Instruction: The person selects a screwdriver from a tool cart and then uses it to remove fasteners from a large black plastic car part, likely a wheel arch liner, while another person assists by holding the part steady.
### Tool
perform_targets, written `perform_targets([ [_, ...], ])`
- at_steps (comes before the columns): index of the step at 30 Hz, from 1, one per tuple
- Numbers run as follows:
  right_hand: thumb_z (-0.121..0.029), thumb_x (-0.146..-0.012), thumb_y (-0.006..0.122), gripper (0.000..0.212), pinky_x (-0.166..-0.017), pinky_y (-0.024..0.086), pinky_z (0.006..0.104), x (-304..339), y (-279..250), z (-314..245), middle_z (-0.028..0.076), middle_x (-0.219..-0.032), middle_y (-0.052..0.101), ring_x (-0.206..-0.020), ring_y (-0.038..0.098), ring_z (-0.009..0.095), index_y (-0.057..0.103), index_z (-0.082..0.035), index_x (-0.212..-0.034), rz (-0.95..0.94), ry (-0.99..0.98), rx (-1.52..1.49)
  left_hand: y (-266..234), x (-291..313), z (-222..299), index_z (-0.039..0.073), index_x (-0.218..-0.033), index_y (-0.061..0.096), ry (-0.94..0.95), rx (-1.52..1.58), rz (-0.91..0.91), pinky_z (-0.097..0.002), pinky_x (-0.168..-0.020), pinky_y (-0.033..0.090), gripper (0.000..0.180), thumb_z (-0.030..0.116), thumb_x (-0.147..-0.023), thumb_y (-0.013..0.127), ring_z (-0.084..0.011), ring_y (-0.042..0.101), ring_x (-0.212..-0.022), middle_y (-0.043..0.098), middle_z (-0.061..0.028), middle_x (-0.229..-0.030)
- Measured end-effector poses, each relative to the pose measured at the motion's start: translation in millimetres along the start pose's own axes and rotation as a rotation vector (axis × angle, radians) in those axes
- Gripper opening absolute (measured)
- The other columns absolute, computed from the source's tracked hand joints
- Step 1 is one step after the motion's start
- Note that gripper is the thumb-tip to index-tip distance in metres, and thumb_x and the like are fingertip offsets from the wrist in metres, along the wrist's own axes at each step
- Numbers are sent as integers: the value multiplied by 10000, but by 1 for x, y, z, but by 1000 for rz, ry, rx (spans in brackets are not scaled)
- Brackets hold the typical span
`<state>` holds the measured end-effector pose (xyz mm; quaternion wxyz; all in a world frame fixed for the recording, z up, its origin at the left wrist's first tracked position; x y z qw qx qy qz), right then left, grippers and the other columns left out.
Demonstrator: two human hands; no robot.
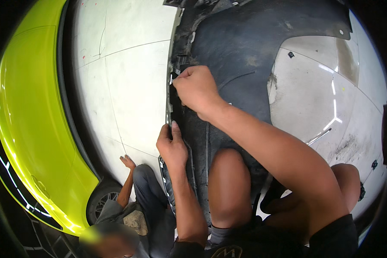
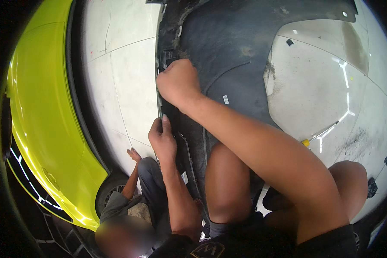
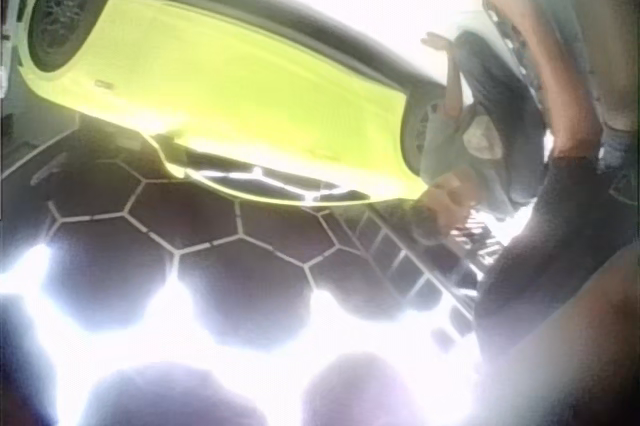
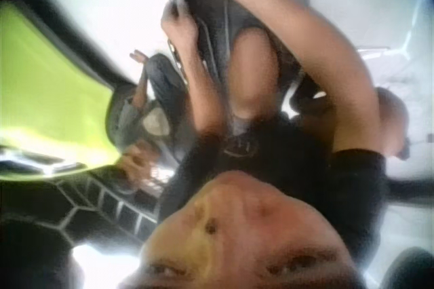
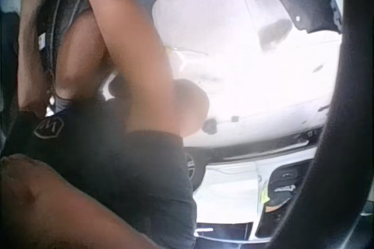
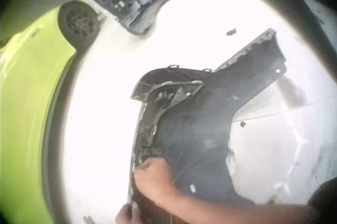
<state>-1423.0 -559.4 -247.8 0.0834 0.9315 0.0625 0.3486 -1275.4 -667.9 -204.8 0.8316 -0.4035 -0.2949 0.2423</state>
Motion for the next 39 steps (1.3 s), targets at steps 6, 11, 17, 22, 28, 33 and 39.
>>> perform_targets([
  [6, -57, -812, 620, 154, -741, 549, 456, 3, -2, -5, 280, -807, 712, -818, 730, 405, 717, 62, -803, -89, 65, 4, -2, -4, -11, -84, -947, 636, 32, 44, 60, -340, -562, 361, 358, 246, -1066, 565, -115, 415, -631, 494, -61, -643],
  [11, -100, -857, 649, 199, -760, 559, 462, 13, -6, -4, 272, -846, 717, -862, 725, 419, 690, 51, -980, -43, -196, 253, 9, -6, 2, -81, -1031, 606, 20, -142, 27, -486, -721, 489, 305, 222, -1039, 578, -455, 642, -778, 671, -289, -845],
  [17, -143, -815, 786, 296, -767, 563, 459, 50, 21, -58, 182, -961, 721, -878, 712, 384, 673, 5, -1045, -388, -1069, 834, 3, -1, -1, -83, -1048, 588, 30, -161, 43, -533, -782, 501, 262, 169, -985, 617, -523, 657, -900, 676, -340, -924],
  [22, -205, -746, 872, 304, -785, 580, 435, 20, 102, -70, 162, -962, 760, -929, 740, 339, 760, 15, -923, -1031, -1130, 1794, 3, -3, 11, -84, -969, 545, 66, -209, 54, -566, -779, 489, 222, 123, -948, 622, -537, 634, -849, 652, -346, -876],
  [28, -249, -834, 826, 288, -776, 586, 445, 6, 121, -47, 180, -934, 768, -898, 746, 356, 773, 24, -910, -1256, -908, 1908, 3, -3, 8, -68, -954, 567, 32, -178, 61, -552, -772, 499, 241, 163, -963, 633, -530, 646, -867, 661, -336, -883],
  [33, -216, -865, 786, 235, -757, 592, 449, 10, 114, -47, 183, -929, 766, -888, 749, 362, 768, 17, -888, -1231, -1003, 1864, 6, 5, 16, -72, -1053, 602, -31, -78, 84, -524, -818, 515, 320, 230, -965, 661, -504, 681, -921, 702, -313, -944],
  [39, -168, -825, 793, 192, -733, 599, 440, 12, 107, -45, 190, -890, 761, -855, 751, 361, 758, 20, -849, -1122, -1137, 1763, 7, 12, 15, -24, -1320, 575, 119, 71, 204, -460, -883, 531, 455, 196, -941, 695, -413, 729, -994, 741, -269, -1020],
])
Point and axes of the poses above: each hand's wrist, its own x-axis away from the middle knuckle, its own y-axis out of the palm, z = x × y, the point moved 4 cm from there along -x, towards the middle knuckle
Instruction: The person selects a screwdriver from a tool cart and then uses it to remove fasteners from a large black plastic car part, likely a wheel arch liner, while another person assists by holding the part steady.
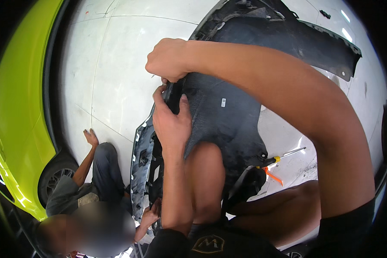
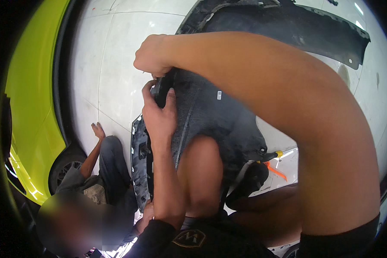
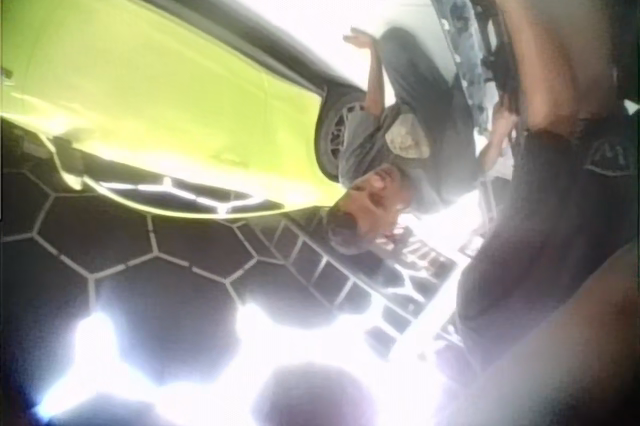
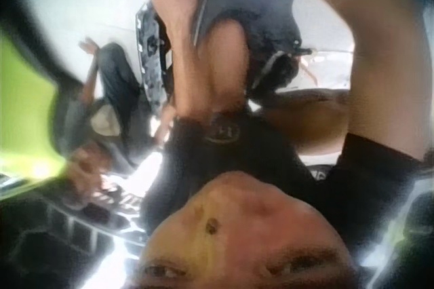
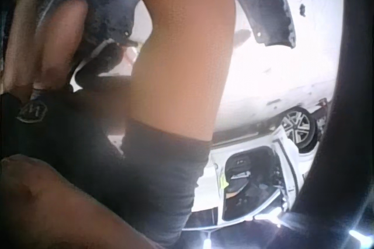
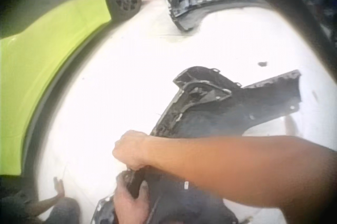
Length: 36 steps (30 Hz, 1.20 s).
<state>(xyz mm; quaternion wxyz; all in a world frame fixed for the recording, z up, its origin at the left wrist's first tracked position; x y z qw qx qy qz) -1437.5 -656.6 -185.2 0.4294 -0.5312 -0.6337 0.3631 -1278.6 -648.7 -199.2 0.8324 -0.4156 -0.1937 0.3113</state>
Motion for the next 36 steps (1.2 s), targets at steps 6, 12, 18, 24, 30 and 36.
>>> perform_targets([
  [6, -191, -816, 801, 211, -737, 596, 444, -1, 4, 6, 183, -882, 761, -846, 749, 357, 757, 14, -838, -6, 40, -8, -6, -14, 6, 71, -1387, 580, -41, -97, -131, -406, -786, 523, 506, 240, -930, 715, -313, 716, -810, 732, -229, -887],
  [12, -227, -819, 797, 239, -749, 591, 448, 3, 1, 10, 178, -889, 760, -862, 747, 355, 758, 0, -886, 40, 30, -19, -11, -19, 8, 50, -1311, 641, -102, -105, -87, -361, -610, 445, 396, 249, -971, 682, -162, 559, -572, 649, -113, -630],
  [18, -266, -843, 776, 268, -799, 581, 459, 3, 0, 13, 182, -917, 759, -903, 740, 364, 752, -15, -934, 68, 27, -61, -9, -21, -1, 44, -1196, 725, -131, -114, 1, -401, -649, 519, 303, 240, -966, 699, -299, 713, -665, 729, -209, -772],
  [24, -332, -927, 680, 339, -772, 549, 479, 40, -21, 24, 219, -853, 715, -840, 714, 379, 718, 5, -948, 476, 277, -420, -1, -17, -2, 33, -1182, 753, -66, -76, 44, -376, -589, 497, 270, 182, -963, 703, -235, 641, -553, 705, -222, -735],
  [30, -225, -951, 580, 285, -802, 521, 549, 126, 31, 8, 302, -873, 680, -879, 660, 499, 669, 37, -887, 1192, 629, -1066, 1, -17, -14, 2, -1193, 738, 22, -66, 68, -325, -521, 419, 261, 146, -985, 678, -103, 487, -535, 654, -154, -659],
  [36, -187, -974, 546, 278, -772, 494, 569, 112, 123, -17, 296, -850, 666, -863, 636, 520, 624, 50, -854, 1096, 843, -1237, 8, -17, 9, -56, -1228, 697, 18, -123, -4, -281, -568, 434, 274, 68, -986, 657, -69, 481, -624, 661, -86, -707],
])
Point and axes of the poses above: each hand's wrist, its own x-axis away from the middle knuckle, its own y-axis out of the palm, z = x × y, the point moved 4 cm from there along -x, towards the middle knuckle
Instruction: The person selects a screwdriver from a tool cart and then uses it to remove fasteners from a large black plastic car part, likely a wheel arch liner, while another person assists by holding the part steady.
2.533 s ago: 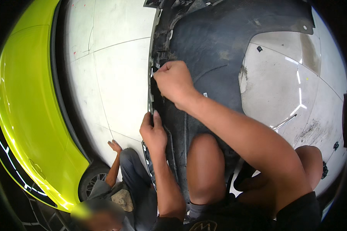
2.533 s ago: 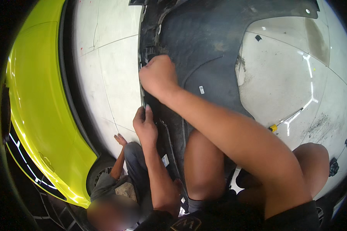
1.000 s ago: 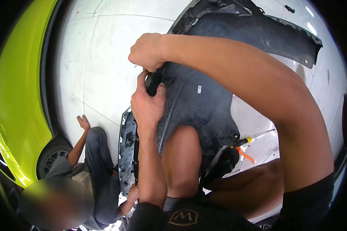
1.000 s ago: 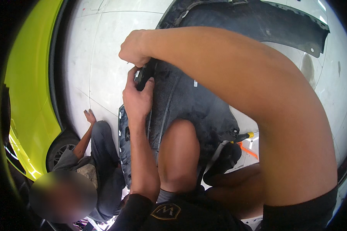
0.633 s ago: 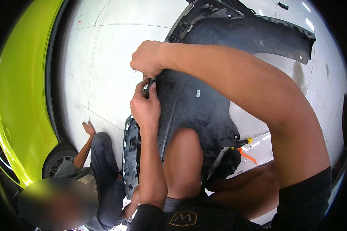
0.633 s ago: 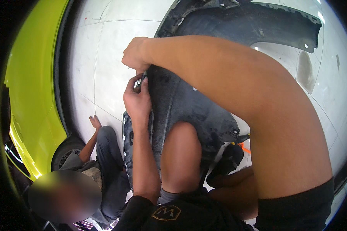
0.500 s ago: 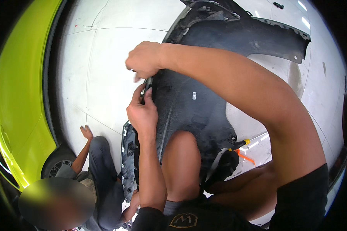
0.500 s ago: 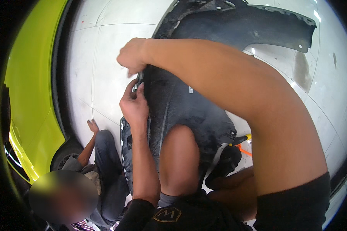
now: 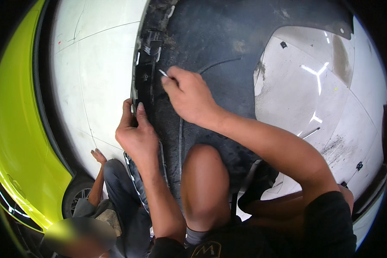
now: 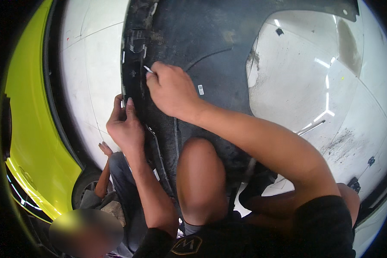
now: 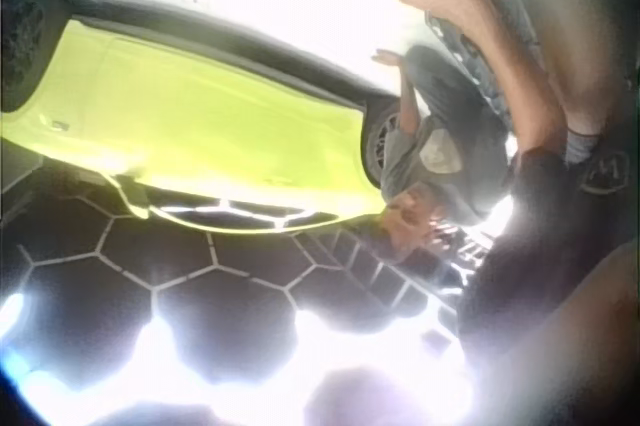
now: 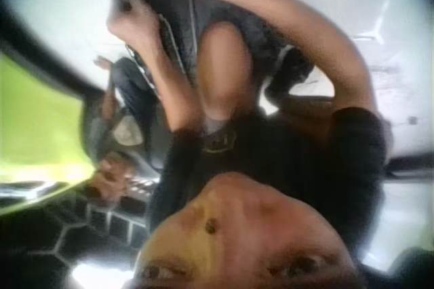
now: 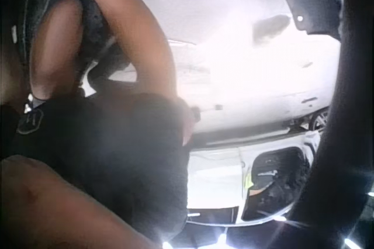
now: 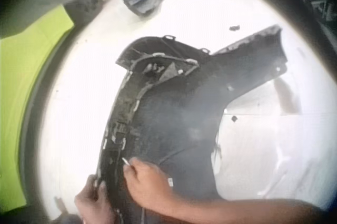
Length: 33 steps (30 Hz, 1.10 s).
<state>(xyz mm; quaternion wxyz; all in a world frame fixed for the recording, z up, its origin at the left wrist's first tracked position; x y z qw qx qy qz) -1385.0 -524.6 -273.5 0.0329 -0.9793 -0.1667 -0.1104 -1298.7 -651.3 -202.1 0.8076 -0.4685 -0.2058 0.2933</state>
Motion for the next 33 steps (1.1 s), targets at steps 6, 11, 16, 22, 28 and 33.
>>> perform_targets([
  [6, -142, -1001, 527, 283, -596, 469, 382, -11, 14, -14, 224, -645, 612, -607, 639, 192, 706, 76, -1027, -8, -48, -218, 7, -2, -30, -104, -1269, 662, 67, 104, 79, -270, -772, 525, 293, 8, -1000, 630, -95, 613, -822, 754, -119, -991],
  [11, -93, -960, 560, 241, -600, 491, 326, -26, 19, -2, 147, -729, 708, -643, 655, 160, 713, 92, -982, 35, 10, -387, 8, -1, -19, -92, -1267, 670, 35, 16, 70, -260, -754, 512, 297, 11, -989, 648, -70, 598, -814, 745, -91, -921],
  [16, -42, -912, 598, 196, -629, 520, 297, -35, 23, 3, 146, -798, 744, -694, 691, 151, 728, 90, -977, 60, 0, -520, 11, 0, -24, -70, -1269, 683, 70, 31, 132, -255, -665, 502, 300, 30, -986, 663, -61, 586, -741, 736, -61, -863],
  [22, -43, -872, 626, 202, -669, 559, 312, -36, 24, -3, 196, -794, 743, -738, 739, 208, 735, 96, -971, 82, 59, -539, 13, 0, -24, -77, -1299, 666, 22, 34, 127, -247, -683, 504, 326, 40, -994, 661, -61, 596, -766, 728, -51, -855],
  [28, -19, -846, 605, 193, -696, 582, 380, -32, 17, -27, 274, -789, 719, -753, 757, 322, 715, 111, -936, 46, 261, -419, 12, 1, -15, -110, -1301, 647, 54, 48, 79, -250, -729, 508, 332, 17, -994, 640, -75, 617, -816, 733, -55, -872],
  [33, -30, -897, 584, 191, -768, 574, 466, -25, 47, -49, 321, -862, 704, -845, 735, 432, 636, 123, -999, 301, 459, -444, 9, 9, -47, -78, -1156, 678, -69, -1, 1, -308, -767, 518, 308, 57, -881, 707, -138, 647, -941, 731, -151, -1075],
])
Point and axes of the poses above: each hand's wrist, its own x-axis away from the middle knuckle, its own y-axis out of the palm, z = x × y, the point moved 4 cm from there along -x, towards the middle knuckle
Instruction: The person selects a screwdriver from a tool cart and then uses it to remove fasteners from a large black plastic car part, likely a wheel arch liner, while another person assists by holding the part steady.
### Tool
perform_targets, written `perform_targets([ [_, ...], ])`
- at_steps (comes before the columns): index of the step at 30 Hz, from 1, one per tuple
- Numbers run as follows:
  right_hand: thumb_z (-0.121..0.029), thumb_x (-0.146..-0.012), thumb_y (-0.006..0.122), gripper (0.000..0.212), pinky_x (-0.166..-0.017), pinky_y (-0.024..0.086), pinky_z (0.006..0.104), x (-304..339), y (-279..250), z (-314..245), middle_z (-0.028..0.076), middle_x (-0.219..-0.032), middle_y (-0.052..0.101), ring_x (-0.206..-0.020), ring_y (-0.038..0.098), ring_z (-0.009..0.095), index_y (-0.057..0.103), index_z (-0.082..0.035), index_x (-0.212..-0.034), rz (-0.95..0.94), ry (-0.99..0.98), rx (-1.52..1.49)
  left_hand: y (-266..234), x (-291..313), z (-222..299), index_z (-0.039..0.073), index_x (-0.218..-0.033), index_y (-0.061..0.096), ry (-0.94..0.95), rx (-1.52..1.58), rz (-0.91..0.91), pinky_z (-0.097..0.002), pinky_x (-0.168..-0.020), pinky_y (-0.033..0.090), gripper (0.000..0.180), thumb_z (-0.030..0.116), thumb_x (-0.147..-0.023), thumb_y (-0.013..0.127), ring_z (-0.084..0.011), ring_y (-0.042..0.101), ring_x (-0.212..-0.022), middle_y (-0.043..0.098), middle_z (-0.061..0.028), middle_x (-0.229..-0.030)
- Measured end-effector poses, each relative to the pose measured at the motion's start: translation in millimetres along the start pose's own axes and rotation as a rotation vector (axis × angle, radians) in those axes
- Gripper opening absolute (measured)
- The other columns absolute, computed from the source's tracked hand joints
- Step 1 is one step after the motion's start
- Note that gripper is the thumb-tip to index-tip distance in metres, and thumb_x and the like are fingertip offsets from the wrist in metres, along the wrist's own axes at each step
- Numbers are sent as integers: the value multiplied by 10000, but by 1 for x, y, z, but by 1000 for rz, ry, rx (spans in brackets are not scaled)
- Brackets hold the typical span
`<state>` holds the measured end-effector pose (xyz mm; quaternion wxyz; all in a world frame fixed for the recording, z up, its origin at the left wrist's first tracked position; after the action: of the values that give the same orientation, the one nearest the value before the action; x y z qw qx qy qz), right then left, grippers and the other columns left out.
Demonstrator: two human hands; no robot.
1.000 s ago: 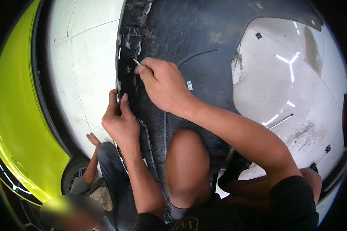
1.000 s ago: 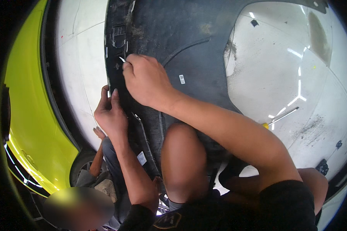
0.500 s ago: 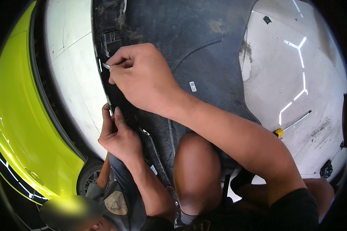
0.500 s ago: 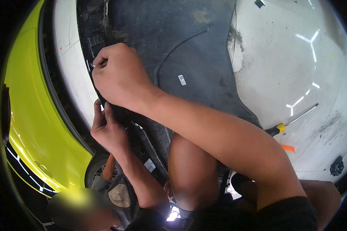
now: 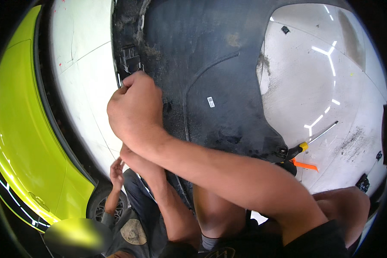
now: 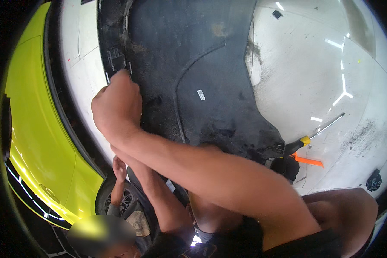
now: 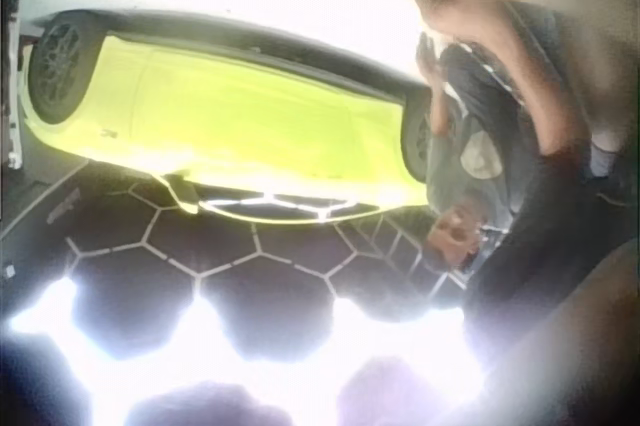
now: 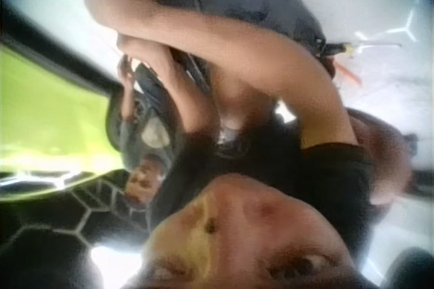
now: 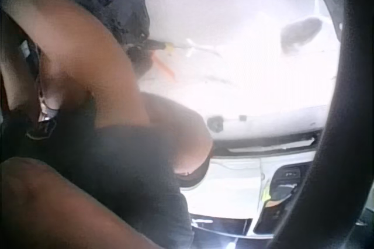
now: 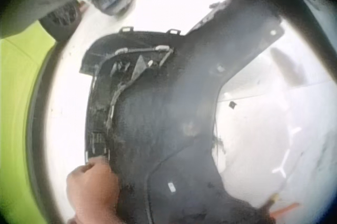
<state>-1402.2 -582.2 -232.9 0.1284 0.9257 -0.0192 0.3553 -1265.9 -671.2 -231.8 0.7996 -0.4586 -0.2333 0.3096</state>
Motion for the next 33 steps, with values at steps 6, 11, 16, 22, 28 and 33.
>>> perform_targets([
  [6, -67, -966, 534, 177, -834, 559, 503, 16, 21, -10, 313, -937, 708, -918, 720, 462, 602, 68, -1056, 242, 195, -47, -106, -52, -210, 18, -1590, 254, 74, 559, -1157, -333, -1107, 385, 943, 37, -799, 767, -196, 386, -1408, 347, -141, -1586],
  [11, -94, -975, 532, 169, -850, 557, 503, 19, 24, -16, 278, -969, 723, -957, 719, 444, 608, 32, -1060, 140, 273, 34, -95, -49, -252, 18, -1584, 294, -43, 287, -1120, -375, -1178, 321, 999, -63, -728, 803, -223, 371, -1443, 404, -138, -1565],
  [16, -98, -961, 588, 186, -793, 565, 476, 1, -1, 4, 218, -922, 738, -874, 737, 390, 626, 22, -1098, 89, 35, 75, -25, -37, -88, -46, -1315, 615, 121, -55, -526, -393, -950, 505, 476, 58, -869, 744, -266, 664, -1118, 708, -201, -1181],
  [22, -362, -817, 852, 540, -840, 554, 522, -1, -22, 3, 252, -982, 731, -950, 722, 444, 581, 1, -1110, -16, -44, 207, 0, -20, 34, -8, -1110, 746, 58, -135, 20, -364, -670, 520, 248, 143, -923, 689, -92, 590, -769, 733, -167, -758],
  [28, -293, -796, 849, 508, -766, 563, 506, 7, -21, 3, 214, -955, 705, -893, 721, 411, 537, -8, -1077, 19, -240, 571, 2, -14, 45, -45, -1288, 680, -25, -95, -55, -411, -691, 559, 361, 106, -963, 634, -311, 764, -804, 733, -302, -941],
  [33, -257, -811, 813, 355, -685, 574, 460, 16, -1, -68, 141, -869, 690, -803, 718, 367, 666, -60, -1068, -521, -1159, 1079, -11, -11, 39, -8, -1243, 721, 74, -185, 98, -507, -708, 540, 344, 59, -913, 647, -442, 704, -796, 695, -301, -858],
])
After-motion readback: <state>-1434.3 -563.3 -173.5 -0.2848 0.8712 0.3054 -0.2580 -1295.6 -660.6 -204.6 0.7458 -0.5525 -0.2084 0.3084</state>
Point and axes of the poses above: each hand's wrist, its own x-axis away from the middle knuckle, its own y-axis out of the palm, z = x × y, the point moved 4 cm from there along -x, towards the middle knuckle
